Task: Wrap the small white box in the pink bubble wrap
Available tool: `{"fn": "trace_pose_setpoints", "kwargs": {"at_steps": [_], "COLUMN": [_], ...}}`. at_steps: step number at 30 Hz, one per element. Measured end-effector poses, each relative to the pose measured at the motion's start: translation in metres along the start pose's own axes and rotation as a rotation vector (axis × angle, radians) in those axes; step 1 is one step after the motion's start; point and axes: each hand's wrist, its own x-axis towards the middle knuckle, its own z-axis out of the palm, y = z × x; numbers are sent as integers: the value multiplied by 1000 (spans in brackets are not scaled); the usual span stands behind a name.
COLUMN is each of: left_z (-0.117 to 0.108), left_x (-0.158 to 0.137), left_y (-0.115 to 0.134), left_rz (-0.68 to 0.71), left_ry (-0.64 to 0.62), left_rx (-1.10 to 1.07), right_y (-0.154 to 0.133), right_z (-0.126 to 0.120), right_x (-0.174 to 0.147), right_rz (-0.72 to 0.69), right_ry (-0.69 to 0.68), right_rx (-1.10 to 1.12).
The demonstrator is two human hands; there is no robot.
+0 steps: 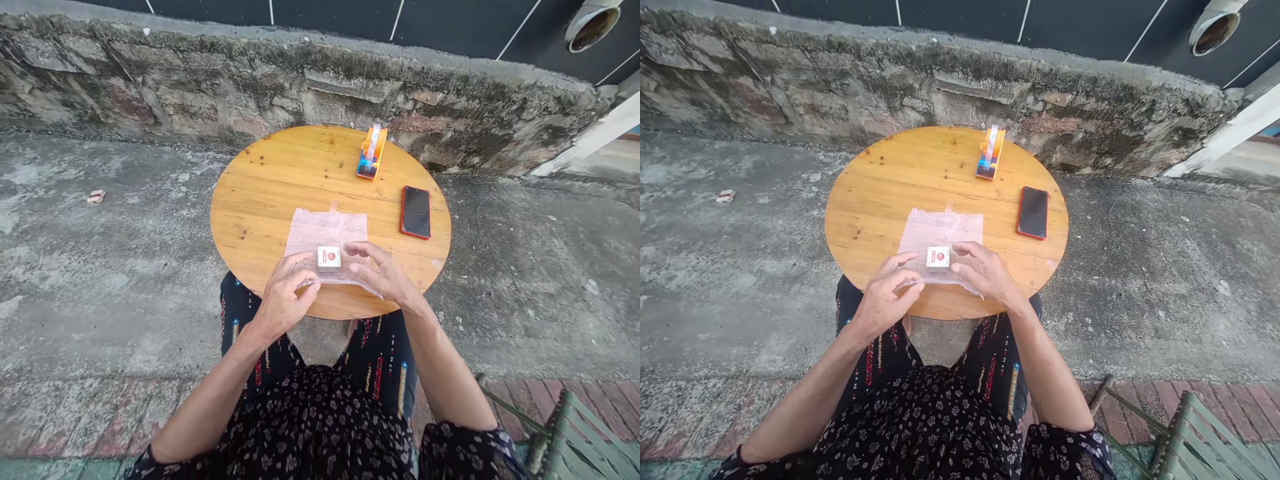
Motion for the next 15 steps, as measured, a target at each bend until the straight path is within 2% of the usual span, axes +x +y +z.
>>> {"fn": "trace_pose_setpoints", "kwargs": {"at_steps": [2, 4, 8, 15], "left_z": [2, 6, 15, 20], "left_x": [9, 16, 26, 35], "left_y": [-2, -6, -14, -17], "left_rz": [-19, -31, -48, -56], "left_ry": [10, 23, 44, 31], "left_rx": [-17, -33, -25, -54], "right_y": [-4, -7, -6, 7], "right_z": [-9, -13, -4, 7], "right_x": [-9, -15, -17, -14], "right_rz": [40, 57, 100, 144], "right_ry": [-40, -41, 51, 136], "right_rx": [133, 172, 109, 227]}}
